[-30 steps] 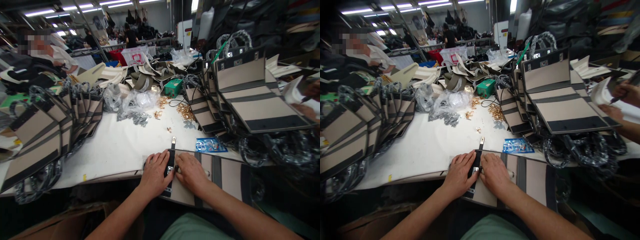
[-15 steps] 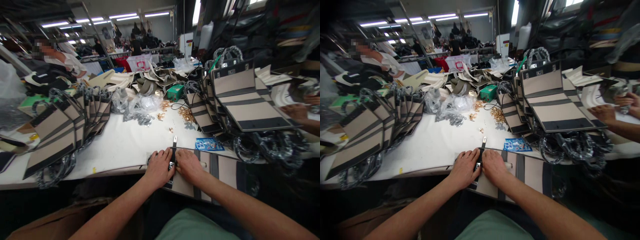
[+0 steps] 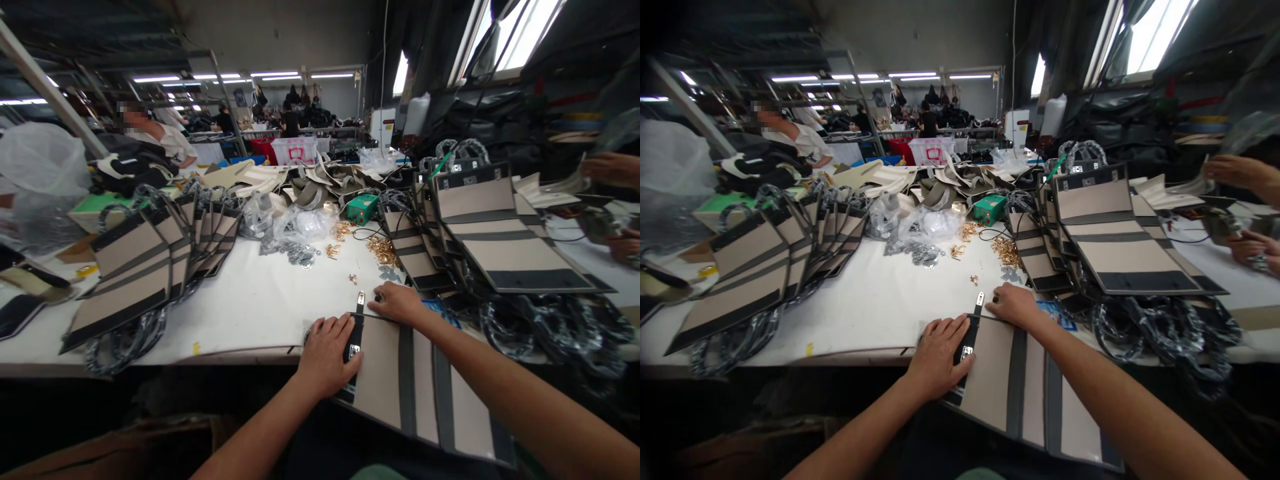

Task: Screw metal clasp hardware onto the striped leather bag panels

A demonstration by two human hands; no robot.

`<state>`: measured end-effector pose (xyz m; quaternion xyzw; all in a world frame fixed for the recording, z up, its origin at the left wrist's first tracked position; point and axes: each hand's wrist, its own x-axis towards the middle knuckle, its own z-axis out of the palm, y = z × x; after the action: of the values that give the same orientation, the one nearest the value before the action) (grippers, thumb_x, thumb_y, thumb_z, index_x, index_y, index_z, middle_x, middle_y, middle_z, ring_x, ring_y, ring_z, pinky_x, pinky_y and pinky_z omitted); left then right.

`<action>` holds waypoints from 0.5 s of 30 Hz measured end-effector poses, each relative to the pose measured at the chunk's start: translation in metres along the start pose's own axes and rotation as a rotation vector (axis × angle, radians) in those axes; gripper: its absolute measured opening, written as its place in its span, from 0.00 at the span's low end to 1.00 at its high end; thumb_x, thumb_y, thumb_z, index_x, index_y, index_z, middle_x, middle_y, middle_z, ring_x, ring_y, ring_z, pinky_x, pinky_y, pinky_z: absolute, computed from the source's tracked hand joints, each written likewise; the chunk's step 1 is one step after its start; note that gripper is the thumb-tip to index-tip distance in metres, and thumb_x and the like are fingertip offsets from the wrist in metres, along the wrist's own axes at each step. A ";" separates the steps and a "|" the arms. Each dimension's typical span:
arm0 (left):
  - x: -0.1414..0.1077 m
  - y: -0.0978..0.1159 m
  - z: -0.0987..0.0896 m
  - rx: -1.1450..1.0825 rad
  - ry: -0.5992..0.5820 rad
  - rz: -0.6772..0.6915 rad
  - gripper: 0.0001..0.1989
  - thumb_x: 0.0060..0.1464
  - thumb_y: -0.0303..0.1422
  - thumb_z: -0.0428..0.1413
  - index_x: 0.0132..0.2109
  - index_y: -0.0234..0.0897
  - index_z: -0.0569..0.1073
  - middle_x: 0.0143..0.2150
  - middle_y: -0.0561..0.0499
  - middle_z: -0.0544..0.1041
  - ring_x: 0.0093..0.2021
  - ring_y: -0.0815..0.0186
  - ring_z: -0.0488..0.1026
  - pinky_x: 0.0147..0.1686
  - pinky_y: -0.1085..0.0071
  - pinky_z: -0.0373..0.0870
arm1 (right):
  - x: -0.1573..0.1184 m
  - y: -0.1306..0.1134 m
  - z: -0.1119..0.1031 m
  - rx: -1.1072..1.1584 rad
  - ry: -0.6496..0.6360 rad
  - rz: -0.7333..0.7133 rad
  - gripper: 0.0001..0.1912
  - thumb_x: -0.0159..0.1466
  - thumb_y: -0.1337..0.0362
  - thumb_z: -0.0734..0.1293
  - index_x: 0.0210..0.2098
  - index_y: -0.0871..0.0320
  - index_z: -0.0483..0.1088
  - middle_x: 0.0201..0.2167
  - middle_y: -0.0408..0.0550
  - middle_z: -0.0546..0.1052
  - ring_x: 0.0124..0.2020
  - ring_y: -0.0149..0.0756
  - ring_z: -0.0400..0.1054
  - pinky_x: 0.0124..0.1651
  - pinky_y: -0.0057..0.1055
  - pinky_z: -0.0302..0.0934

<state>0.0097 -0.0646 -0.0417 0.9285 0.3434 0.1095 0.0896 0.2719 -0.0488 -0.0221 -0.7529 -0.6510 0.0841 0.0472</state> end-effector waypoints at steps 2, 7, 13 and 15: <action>0.000 -0.001 0.000 -0.024 -0.005 -0.011 0.32 0.65 0.49 0.50 0.70 0.42 0.62 0.73 0.51 0.63 0.68 0.53 0.63 0.69 0.47 0.53 | 0.018 0.009 -0.004 -0.021 0.000 0.003 0.19 0.69 0.48 0.63 0.50 0.49 0.79 0.53 0.48 0.79 0.52 0.43 0.74 0.50 0.33 0.64; 0.001 -0.003 0.003 -0.075 0.007 -0.016 0.32 0.64 0.50 0.50 0.70 0.44 0.62 0.73 0.53 0.62 0.68 0.53 0.63 0.70 0.47 0.52 | 0.071 0.039 -0.018 -0.131 -0.020 0.019 0.18 0.71 0.61 0.61 0.56 0.52 0.76 0.58 0.53 0.77 0.56 0.44 0.71 0.53 0.33 0.64; 0.001 -0.005 0.006 -0.100 0.009 -0.021 0.33 0.63 0.50 0.52 0.71 0.45 0.61 0.74 0.54 0.62 0.68 0.54 0.63 0.71 0.48 0.52 | 0.113 0.050 -0.020 -0.268 -0.158 0.007 0.13 0.71 0.58 0.66 0.44 0.61 0.77 0.45 0.53 0.80 0.47 0.42 0.74 0.51 0.42 0.68; 0.001 -0.005 0.005 -0.099 0.001 -0.022 0.33 0.63 0.50 0.51 0.71 0.45 0.61 0.74 0.54 0.62 0.68 0.53 0.63 0.71 0.48 0.52 | 0.117 0.049 -0.020 -0.300 -0.176 -0.016 0.15 0.71 0.55 0.66 0.46 0.61 0.76 0.47 0.52 0.79 0.48 0.41 0.74 0.53 0.45 0.68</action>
<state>0.0091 -0.0608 -0.0479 0.9190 0.3478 0.1258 0.1365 0.3397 0.0603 -0.0185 -0.7360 -0.6639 0.0510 -0.1221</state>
